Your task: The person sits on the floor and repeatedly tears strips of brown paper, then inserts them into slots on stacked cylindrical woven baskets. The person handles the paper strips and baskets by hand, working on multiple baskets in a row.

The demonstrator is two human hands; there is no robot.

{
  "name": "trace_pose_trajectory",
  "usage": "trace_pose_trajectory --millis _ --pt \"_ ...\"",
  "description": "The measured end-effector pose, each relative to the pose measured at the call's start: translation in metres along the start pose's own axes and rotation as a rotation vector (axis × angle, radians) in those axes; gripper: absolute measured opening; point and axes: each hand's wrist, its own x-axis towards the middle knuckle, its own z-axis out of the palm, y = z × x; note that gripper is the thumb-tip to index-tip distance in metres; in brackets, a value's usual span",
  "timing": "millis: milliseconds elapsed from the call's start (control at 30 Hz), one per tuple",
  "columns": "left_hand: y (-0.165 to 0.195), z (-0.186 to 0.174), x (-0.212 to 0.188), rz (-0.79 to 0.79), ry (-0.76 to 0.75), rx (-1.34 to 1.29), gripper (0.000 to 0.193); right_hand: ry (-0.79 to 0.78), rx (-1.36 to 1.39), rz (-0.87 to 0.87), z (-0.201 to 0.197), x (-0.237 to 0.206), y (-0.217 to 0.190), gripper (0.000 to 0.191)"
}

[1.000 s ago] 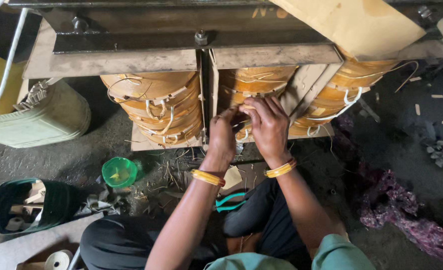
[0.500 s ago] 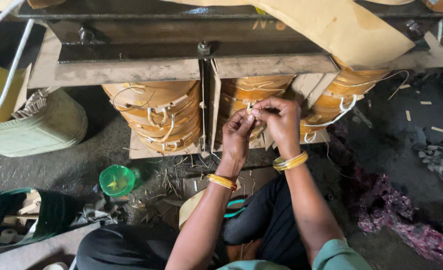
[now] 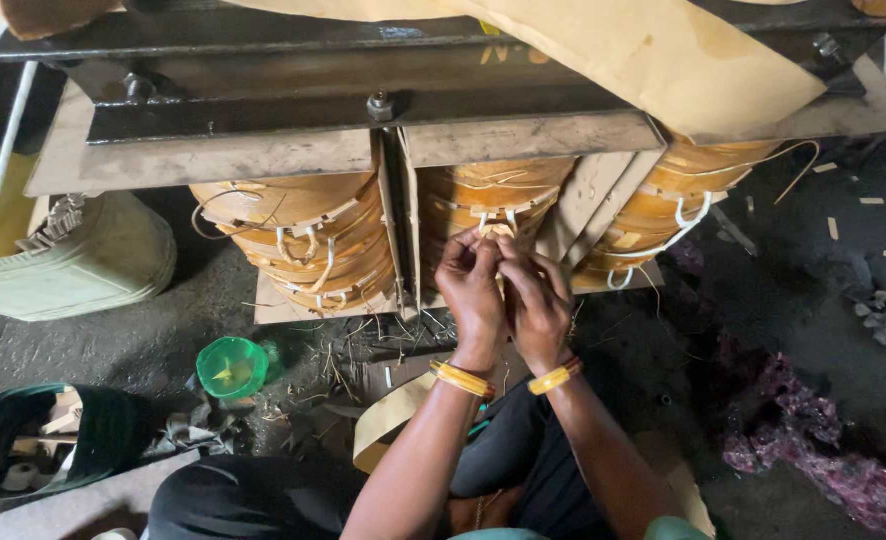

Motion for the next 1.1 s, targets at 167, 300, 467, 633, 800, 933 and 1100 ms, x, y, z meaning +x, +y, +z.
trace_pose_trajectory --millis 167,300,467,633,800,933,1100 --pt "0.008 0.009 -0.006 0.001 0.066 0.039 0.017 -0.095 -0.064 -0.076 0.003 0.012 0.019 0.026" --pt "0.014 0.015 -0.016 -0.029 0.084 -0.001 0.023 -0.167 -0.059 -0.039 0.002 0.028 0.022 0.019" --pt "0.013 0.008 -0.013 -0.016 0.011 0.109 0.024 -0.357 0.274 0.339 0.001 0.049 0.032 0.016" --pt "0.012 -0.006 -0.002 -0.085 -0.058 0.099 0.019 -0.503 0.29 0.341 -0.007 0.062 0.036 0.019" --pt "0.001 0.0 -0.006 -0.105 0.026 -0.015 0.012 -0.467 0.124 0.138 -0.011 0.036 0.033 0.023" --pt "-0.02 -0.014 -0.007 -0.103 0.088 0.301 0.022 -0.176 0.039 -0.034 -0.005 -0.026 0.053 0.032" --pt "-0.043 -0.032 0.004 0.06 0.043 0.379 0.03 -0.263 0.067 0.309 0.019 -0.145 0.051 0.028"
